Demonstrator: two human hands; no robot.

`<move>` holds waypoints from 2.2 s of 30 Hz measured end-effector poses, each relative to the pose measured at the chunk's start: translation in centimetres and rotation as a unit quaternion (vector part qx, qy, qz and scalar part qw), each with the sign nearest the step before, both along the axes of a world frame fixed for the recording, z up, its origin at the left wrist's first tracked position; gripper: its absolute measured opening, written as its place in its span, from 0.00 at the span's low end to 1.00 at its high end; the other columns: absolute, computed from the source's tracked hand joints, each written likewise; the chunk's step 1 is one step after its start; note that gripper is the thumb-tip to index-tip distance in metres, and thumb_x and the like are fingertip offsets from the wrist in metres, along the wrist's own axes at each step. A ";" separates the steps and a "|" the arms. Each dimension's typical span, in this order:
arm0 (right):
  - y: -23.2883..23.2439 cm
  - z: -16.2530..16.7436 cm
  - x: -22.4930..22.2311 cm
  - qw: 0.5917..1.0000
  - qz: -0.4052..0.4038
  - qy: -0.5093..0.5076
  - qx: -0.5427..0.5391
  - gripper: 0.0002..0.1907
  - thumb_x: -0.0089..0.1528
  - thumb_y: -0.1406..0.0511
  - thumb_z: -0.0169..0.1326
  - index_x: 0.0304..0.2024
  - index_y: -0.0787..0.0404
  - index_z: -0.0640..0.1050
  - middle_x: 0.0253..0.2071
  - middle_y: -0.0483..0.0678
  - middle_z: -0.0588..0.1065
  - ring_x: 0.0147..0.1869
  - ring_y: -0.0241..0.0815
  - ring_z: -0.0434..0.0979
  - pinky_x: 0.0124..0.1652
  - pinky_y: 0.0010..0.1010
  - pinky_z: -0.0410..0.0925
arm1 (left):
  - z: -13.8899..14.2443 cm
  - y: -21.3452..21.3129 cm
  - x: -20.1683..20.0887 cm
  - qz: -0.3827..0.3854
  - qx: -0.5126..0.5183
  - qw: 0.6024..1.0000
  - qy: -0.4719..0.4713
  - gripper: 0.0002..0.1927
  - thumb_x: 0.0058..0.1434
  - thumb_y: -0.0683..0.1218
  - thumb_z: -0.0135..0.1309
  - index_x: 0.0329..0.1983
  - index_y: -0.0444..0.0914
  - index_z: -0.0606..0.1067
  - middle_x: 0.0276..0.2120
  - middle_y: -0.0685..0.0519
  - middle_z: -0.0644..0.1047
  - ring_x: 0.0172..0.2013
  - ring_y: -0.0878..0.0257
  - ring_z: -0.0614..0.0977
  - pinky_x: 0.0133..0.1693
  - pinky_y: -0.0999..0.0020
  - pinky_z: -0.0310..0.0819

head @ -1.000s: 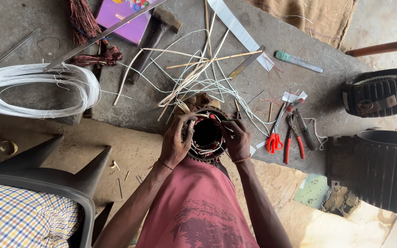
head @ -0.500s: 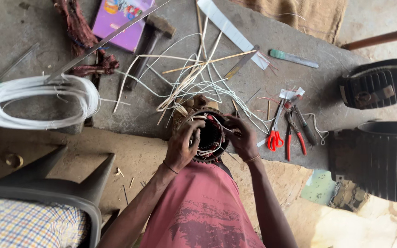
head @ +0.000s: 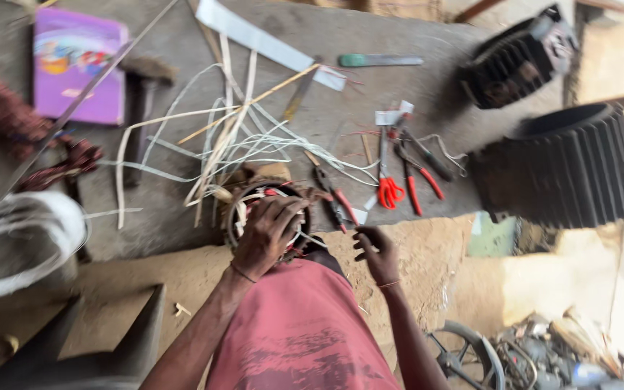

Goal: The person inserts and presses insulated wire coils into the slots of a motor stator housing on the floor, using pliers and scissors to cut and trim wire, and works the windings around the stator by hand.

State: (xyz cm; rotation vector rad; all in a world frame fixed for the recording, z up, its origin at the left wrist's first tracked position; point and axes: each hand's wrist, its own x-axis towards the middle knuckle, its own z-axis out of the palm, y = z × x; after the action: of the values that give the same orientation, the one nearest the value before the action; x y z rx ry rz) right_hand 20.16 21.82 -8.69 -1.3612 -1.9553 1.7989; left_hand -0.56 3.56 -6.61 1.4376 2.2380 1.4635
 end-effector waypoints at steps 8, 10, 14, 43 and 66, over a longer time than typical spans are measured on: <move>-0.7 -0.2 0.7 0.998 0.002 -0.063 0.008 0.11 0.67 0.65 0.53 0.49 0.65 0.80 0.38 0.48 0.81 0.38 0.36 0.82 0.30 0.29 0.77 | -1.9 0.5 -0.2 -0.015 0.005 1.000 -0.003 0.15 0.62 0.38 0.59 0.52 0.38 0.77 0.46 0.52 0.79 0.49 0.55 0.80 0.52 0.60 0.78; -0.3 -0.4 0.7 0.998 -0.005 -0.061 0.012 0.11 0.67 0.66 0.53 0.49 0.65 0.80 0.38 0.48 0.81 0.37 0.36 0.82 0.30 0.29 0.77 | -2.6 0.3 0.0 -0.008 0.013 1.000 -0.016 0.14 0.63 0.37 0.60 0.52 0.37 0.77 0.46 0.51 0.80 0.49 0.55 0.82 0.52 0.61 0.80; 1.6 -1.3 -0.8 0.997 -0.021 -0.043 0.059 0.10 0.66 0.66 0.53 0.46 0.66 0.80 0.37 0.49 0.81 0.37 0.36 0.83 0.29 0.29 0.78 | -4.1 -0.1 0.1 -0.006 0.012 1.000 -0.027 0.14 0.64 0.38 0.60 0.53 0.37 0.77 0.48 0.51 0.80 0.50 0.56 0.83 0.53 0.63 0.81; 10.9 -4.0 -29.2 0.722 0.477 -0.008 0.502 0.09 0.67 0.66 0.55 0.49 0.58 0.74 0.55 0.57 0.71 0.63 0.58 0.68 0.59 0.55 0.61 | -2.3 -0.9 1.3 0.027 -0.055 0.997 -0.038 0.20 0.60 0.33 0.57 0.55 0.40 0.77 0.50 0.53 0.77 0.53 0.53 0.80 0.55 0.61 0.79; 0.1 -0.5 -6.7 0.809 0.469 0.130 0.329 0.35 0.55 0.61 0.70 0.63 0.57 0.74 0.46 0.52 0.76 0.45 0.50 0.78 0.43 0.38 0.73 | -6.2 -2.4 2.5 -0.018 0.077 0.972 -0.222 0.13 0.63 0.32 0.55 0.49 0.35 0.75 0.52 0.49 0.80 0.58 0.52 0.81 0.60 0.60 0.78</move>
State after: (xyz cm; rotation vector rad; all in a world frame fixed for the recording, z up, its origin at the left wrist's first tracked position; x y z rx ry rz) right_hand 13.41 21.93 -9.15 0.1332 -2.8896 1.1418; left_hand 1.94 1.16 -12.79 1.0411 1.8511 1.7705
